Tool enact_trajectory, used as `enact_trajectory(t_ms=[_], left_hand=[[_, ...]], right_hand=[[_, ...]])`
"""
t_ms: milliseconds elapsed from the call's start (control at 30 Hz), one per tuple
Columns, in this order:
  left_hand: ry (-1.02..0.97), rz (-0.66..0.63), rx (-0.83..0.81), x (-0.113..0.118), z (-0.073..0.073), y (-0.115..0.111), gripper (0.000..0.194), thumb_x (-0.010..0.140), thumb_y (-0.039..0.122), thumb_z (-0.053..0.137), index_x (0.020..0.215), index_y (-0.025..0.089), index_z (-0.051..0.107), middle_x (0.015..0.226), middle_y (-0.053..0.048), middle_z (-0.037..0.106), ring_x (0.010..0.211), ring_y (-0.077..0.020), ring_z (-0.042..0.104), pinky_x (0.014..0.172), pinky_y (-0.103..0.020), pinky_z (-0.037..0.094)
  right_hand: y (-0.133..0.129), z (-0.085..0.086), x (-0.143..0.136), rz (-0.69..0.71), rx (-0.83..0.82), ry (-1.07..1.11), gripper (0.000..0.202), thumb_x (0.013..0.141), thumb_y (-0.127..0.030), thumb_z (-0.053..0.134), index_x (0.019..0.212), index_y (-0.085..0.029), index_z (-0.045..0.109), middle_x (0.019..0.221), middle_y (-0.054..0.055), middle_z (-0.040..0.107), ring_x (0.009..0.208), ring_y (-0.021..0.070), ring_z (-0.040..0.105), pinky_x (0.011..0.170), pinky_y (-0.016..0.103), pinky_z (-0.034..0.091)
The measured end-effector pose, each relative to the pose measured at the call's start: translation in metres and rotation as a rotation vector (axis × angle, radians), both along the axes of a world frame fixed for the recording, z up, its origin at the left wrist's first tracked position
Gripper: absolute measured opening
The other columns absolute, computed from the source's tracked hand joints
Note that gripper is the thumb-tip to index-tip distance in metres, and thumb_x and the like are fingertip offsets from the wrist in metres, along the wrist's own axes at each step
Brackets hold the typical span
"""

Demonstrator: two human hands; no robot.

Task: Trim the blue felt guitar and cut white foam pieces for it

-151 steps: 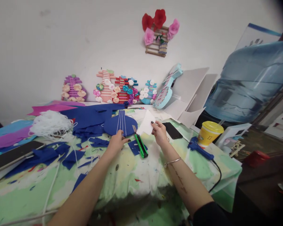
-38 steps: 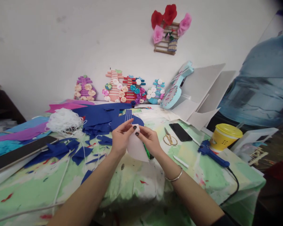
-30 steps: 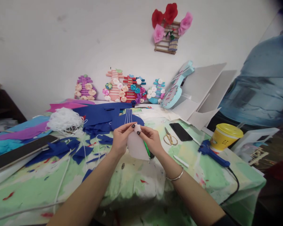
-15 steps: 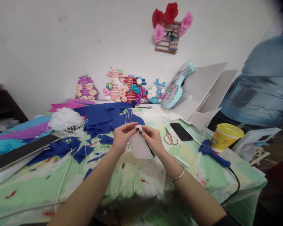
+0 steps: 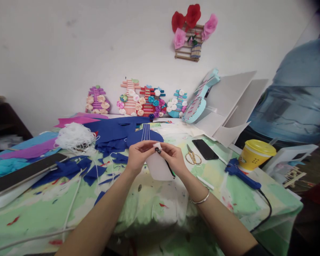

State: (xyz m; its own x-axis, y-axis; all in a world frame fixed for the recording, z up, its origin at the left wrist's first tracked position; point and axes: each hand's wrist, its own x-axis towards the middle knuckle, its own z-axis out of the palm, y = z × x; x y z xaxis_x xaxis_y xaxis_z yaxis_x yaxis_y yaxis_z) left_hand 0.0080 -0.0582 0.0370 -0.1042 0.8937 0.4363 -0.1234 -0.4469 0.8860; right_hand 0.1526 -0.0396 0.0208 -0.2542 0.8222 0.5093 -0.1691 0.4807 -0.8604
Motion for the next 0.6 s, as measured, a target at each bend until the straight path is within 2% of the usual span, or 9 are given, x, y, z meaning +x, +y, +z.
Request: enact_trajectory(t_ms=[333,433,600], left_hand=[[0.013,-0.008,0.001,-0.0014,-0.0027,0.0017,0.026,0.06,0.026,0.077,0.083,0.015,0.072,0.079,-0.006,0.071,0.071,-0.0161,0.063,0.063,-0.024,0.048],[0.016,-0.039,-0.001,-0.0025,-0.0024,0.0012,0.026,0.065,0.027,0.073,0.088,0.015,0.07,0.083,-0.007,0.07,0.073,-0.015,0.061,0.065,-0.024,0.047],[-0.039,-0.121,-0.043,-0.0064,-0.0007,0.003,0.023,0.071,0.03,0.068,0.088,0.016,0.061,0.064,0.0,0.061,0.057,-0.0096,0.053,0.054,-0.02,0.04]], right_hand=[[-0.0001,0.0006,0.0005,0.014,0.006,0.0,0.028,0.074,-0.035,0.066,0.098,-0.02,0.068,0.095,0.006,0.069,0.084,0.0193,0.063,0.075,0.032,0.05],[-0.0001,0.0006,0.0013,0.011,0.01,-0.022,0.03,0.074,-0.034,0.066,0.101,-0.02,0.066,0.091,0.006,0.069,0.081,0.0185,0.063,0.073,0.031,0.05],[-0.0023,0.004,0.004,0.069,-0.01,-0.042,0.042,0.074,-0.034,0.066,0.113,-0.021,0.057,0.083,0.004,0.068,0.075,0.0168,0.063,0.067,0.03,0.049]])
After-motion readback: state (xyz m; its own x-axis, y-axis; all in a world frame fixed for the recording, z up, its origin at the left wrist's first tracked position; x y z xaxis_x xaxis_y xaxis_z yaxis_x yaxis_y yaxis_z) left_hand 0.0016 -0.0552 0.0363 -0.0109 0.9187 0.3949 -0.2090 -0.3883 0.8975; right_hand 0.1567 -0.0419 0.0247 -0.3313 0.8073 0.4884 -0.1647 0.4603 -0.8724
